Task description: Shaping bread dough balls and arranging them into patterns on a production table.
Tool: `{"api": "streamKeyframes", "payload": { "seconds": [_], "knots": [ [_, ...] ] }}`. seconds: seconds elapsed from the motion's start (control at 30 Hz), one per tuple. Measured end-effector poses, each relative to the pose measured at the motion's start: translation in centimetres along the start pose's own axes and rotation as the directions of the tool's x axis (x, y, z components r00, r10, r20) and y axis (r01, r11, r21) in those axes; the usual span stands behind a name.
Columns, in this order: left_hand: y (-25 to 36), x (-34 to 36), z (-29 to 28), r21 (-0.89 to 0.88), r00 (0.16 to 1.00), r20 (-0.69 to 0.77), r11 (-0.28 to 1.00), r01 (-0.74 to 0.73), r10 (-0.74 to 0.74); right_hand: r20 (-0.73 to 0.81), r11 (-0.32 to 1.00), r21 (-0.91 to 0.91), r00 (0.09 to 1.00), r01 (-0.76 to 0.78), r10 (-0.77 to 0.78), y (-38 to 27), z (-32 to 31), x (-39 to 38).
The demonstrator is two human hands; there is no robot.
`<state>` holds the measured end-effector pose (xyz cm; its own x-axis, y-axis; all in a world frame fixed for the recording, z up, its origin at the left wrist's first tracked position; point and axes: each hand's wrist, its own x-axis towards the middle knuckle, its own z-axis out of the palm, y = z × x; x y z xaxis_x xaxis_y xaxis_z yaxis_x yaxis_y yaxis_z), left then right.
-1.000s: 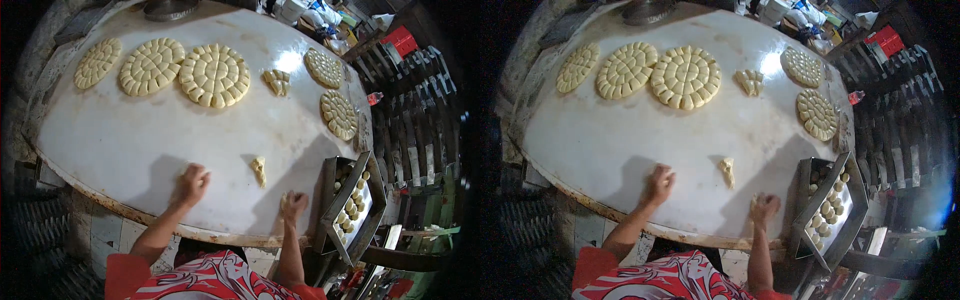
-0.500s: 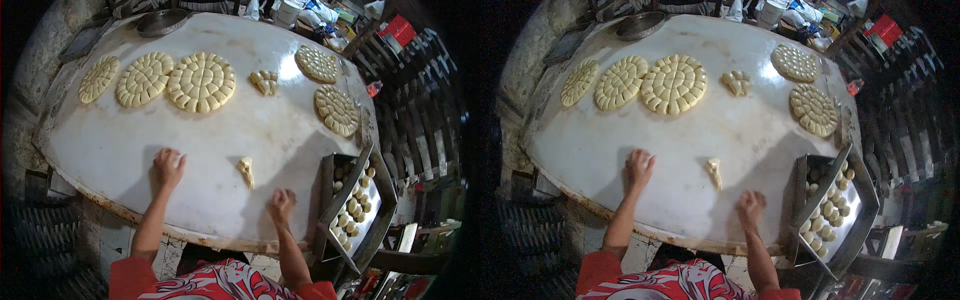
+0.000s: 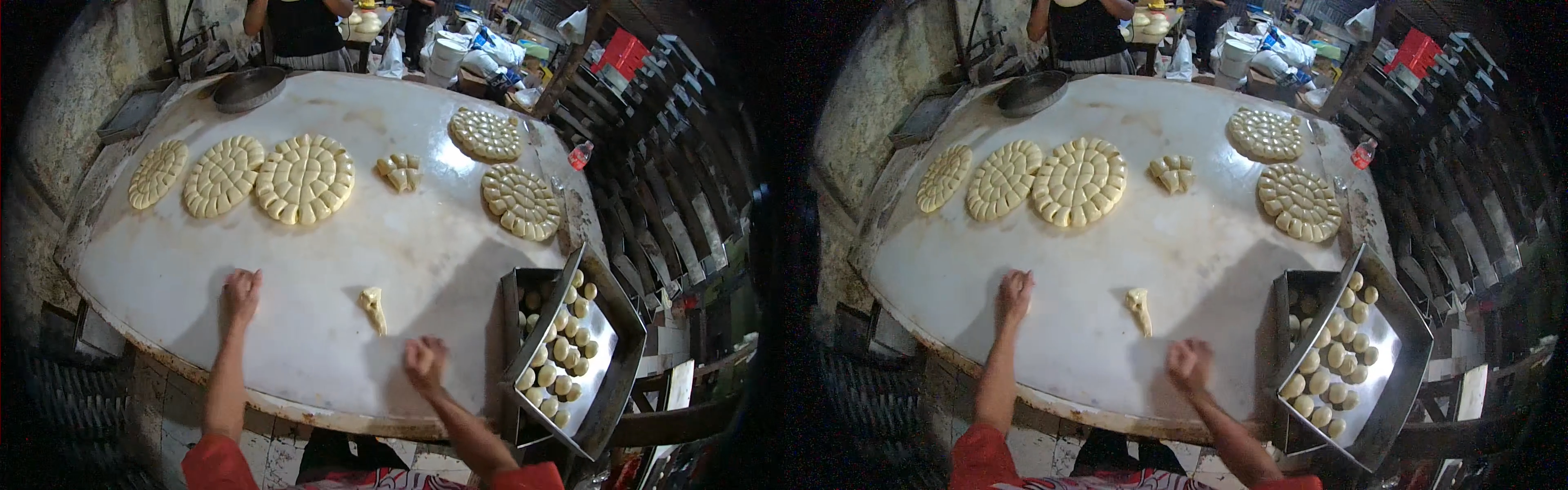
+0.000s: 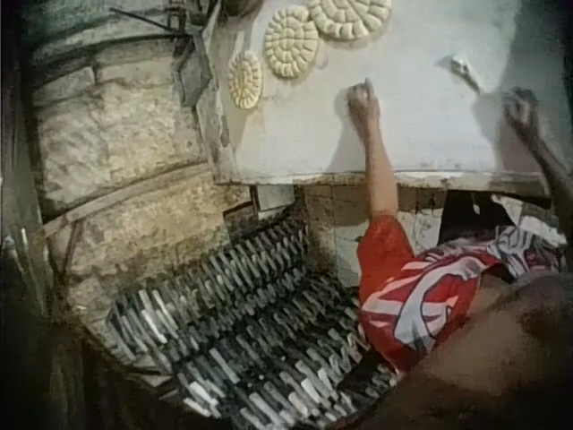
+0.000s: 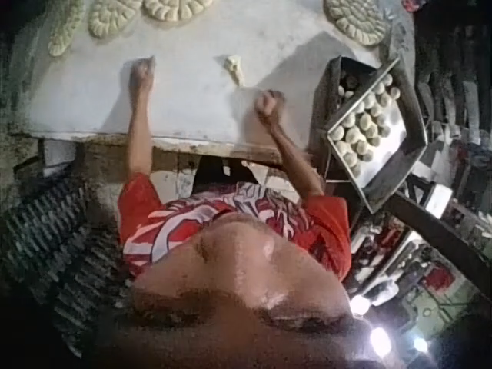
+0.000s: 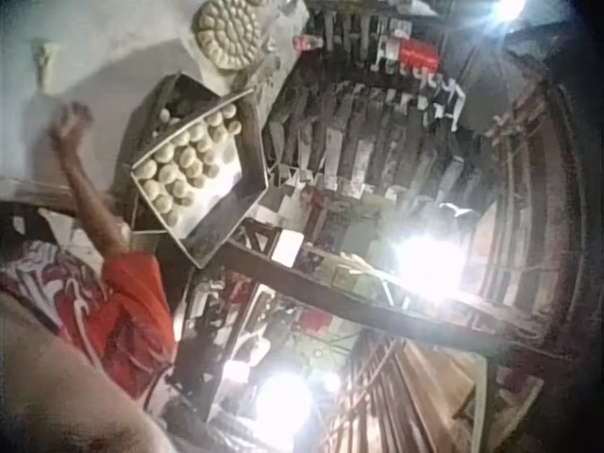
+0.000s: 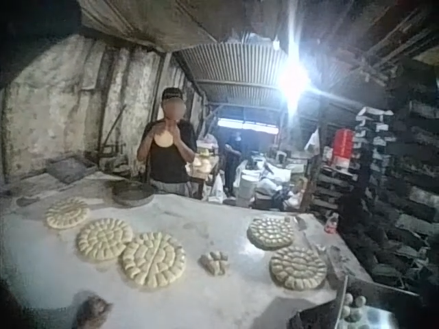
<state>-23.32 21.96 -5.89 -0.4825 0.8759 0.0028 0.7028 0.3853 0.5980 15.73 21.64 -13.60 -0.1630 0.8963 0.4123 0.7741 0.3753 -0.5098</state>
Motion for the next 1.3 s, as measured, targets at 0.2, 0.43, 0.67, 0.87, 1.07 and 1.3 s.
{"api": "streamKeyframes", "payload": {
  "seconds": [0.2,0.43,0.67,0.87,1.07,1.3],
  "knots": [
    [-0.1,-13.2,3.2,0.067,0.955,0.103,0.956,-0.287,0.279,0.433,0.999,0.006,0.901,0.036,-0.035,-6.5,-4.6,-9.4],
    [-0.6,0.3,0.5,0.181,0.944,0.003,0.928,-0.325,0.33,0.097,0.967,-0.177,0.975,-0.182,0.201,-2.2,1.7,-1.3],
    [-2.3,-9.0,3.8,-0.229,0.727,0.206,0.755,-0.615,0.655,0.533,0.948,-0.072,0.815,0.311,-0.227,-10.0,-2.1,-8.4],
    [2.0,-1.0,5.2,-0.027,0.753,0.062,0.755,-0.655,0.655,0.174,0.981,0.003,0.966,-0.195,0.192,-8.4,3.0,-0.9],
    [1.4,-9.8,6.4,-0.231,0.678,0.127,0.687,-0.689,0.724,0.346,0.991,0.0,0.93,0.136,-0.128,-9.2,-1.2,-5.4],
    [3.5,-5.8,8.1,-0.004,0.807,0.066,0.809,-0.588,0.587,0.392,0.982,-0.113,0.915,0.15,-0.095,-12.6,-1.0,-3.9]
  ]
}}
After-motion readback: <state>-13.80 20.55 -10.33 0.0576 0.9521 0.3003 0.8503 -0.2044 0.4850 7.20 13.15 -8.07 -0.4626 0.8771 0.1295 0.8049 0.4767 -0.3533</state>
